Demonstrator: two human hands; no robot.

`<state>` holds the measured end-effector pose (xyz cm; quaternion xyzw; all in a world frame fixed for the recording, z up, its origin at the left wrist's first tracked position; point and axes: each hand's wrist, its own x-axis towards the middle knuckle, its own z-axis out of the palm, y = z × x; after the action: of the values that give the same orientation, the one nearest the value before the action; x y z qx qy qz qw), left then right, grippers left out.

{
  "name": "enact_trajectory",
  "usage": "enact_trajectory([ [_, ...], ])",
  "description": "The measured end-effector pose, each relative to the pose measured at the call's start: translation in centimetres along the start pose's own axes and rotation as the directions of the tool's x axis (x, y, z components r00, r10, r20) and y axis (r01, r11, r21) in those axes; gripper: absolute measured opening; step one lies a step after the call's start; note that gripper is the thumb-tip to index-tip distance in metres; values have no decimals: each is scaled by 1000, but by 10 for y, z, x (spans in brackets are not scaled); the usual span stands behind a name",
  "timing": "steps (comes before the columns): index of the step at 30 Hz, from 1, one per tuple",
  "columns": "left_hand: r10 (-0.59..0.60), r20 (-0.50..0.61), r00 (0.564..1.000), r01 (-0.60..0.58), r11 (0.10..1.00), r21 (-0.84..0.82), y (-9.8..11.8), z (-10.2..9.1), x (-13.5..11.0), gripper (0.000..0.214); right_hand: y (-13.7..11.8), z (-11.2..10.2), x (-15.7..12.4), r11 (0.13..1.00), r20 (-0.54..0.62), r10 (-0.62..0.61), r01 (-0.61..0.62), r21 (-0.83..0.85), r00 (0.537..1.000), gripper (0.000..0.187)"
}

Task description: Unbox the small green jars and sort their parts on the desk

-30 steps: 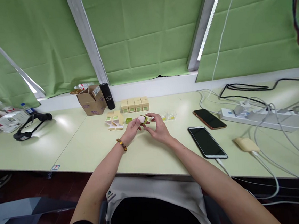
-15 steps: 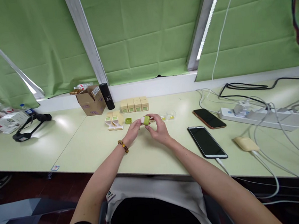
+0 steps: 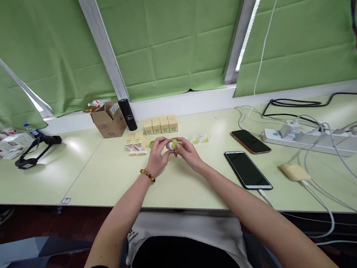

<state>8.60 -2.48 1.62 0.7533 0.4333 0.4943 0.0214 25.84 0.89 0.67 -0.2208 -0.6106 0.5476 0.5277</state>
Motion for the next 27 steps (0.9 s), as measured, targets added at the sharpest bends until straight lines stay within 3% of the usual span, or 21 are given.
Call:
enact_trajectory([
  [3, 4, 10, 1000, -5, 998, 62, -4, 0, -1, 36, 1, 0, 2, 1000, 20, 25, -25, 7, 1000, 52],
  [13, 95, 148, 984, -132, 956, 261, 3, -1, -3, 42, 5, 1, -3, 975, -48, 23, -33, -219, 999, 58],
  [20, 209, 142, 968, -244, 917, 316, 7, 0, -1, 40, 6, 1, -4, 954, -54, 18, -33, -298, 998, 54],
  [27, 277, 113, 954, -298, 907, 298, 2, 0, -1, 34, -1, 2, -8, 820, -45, -10, -17, -573, 999, 45],
])
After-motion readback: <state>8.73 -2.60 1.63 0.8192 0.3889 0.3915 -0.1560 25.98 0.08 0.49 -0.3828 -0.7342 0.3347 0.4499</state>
